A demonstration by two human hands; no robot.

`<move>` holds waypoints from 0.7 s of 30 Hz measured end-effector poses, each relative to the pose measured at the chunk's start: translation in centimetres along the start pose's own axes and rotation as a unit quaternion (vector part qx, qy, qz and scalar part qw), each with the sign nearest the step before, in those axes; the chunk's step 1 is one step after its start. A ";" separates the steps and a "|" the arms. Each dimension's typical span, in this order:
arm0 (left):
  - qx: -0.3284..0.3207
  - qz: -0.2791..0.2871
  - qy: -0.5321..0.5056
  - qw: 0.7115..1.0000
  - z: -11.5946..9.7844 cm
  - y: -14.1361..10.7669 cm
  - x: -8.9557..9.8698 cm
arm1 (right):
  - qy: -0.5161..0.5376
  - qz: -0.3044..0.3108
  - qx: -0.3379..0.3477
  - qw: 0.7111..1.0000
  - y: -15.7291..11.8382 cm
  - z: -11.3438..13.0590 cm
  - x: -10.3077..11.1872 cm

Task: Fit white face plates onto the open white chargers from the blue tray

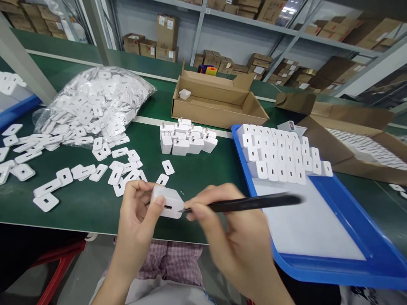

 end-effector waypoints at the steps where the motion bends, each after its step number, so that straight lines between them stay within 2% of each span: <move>1: 0.010 -0.006 -0.011 1.000 -0.1 0.2 0.2 | 0.024 -0.031 -0.028 0.999 0.1 -0.1 0.7; 3: 0.041 -0.020 -0.023 0.999 -0.3 0.6 0.5 | 0.054 -0.043 -0.102 0.992 0.1 -0.7 1.5; 5: 0.070 -0.029 -0.034 0.997 -0.4 0.8 0.6 | 0.015 0.032 -0.189 0.981 0.2 -2.0 1.3; 7: 0.089 -0.033 -0.058 0.994 -0.4 0.9 0.6 | -0.102 0.124 -0.246 0.956 0.2 -3.9 0.2; 8: 0.093 -0.035 -0.073 0.992 -0.3 0.9 0.5 | -0.162 0.148 -0.260 0.940 0.2 -4.9 -0.5; 9: 0.097 -0.037 -0.085 0.991 -0.3 0.8 0.4 | -0.210 0.149 -0.269 0.928 0.2 -5.9 -1.2; 11: 0.101 -0.038 -0.096 0.989 -0.2 0.7 0.2 | -0.261 0.107 -0.273 0.920 0.1 -7.1 -2.2; 13: 0.094 -0.028 -0.098 0.990 -0.2 0.4 0.0 | -0.246 0.046 -0.270 0.930 -0.1 -7.3 -2.7; 14: 0.081 -0.018 -0.100 0.992 -0.1 0.2 0.0 | -0.193 0.025 -0.275 0.942 -0.3 -7.0 -2.7; 16: 0.035 0.004 -0.086 0.996 0.0 -0.3 -0.2 | 0.028 0.028 -0.298 0.954 -0.8 -5.7 -2.7; 17: -0.003 0.013 -0.065 0.998 0.1 -0.6 -0.2 | 0.166 0.044 -0.313 0.934 -1.1 -5.0 -2.7; 19: -0.097 0.033 -0.003 0.995 0.3 -1.2 -0.1 | 0.374 0.065 -0.335 0.862 -1.5 -3.6 -2.6; 21: -0.188 0.057 0.059 0.979 0.6 -1.6 0.0 | 0.458 0.047 -0.341 0.819 -1.9 -3.0 -2.4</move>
Point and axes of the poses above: each hand's wrist, its own y-axis towards the middle knuckle, its own x-axis out of the back of the hand, z = x × y, the point moved 1 cm from there along y, towards the middle knuckle, and after that the axes turned 6 degrees about -x, right-handed, at the moved point
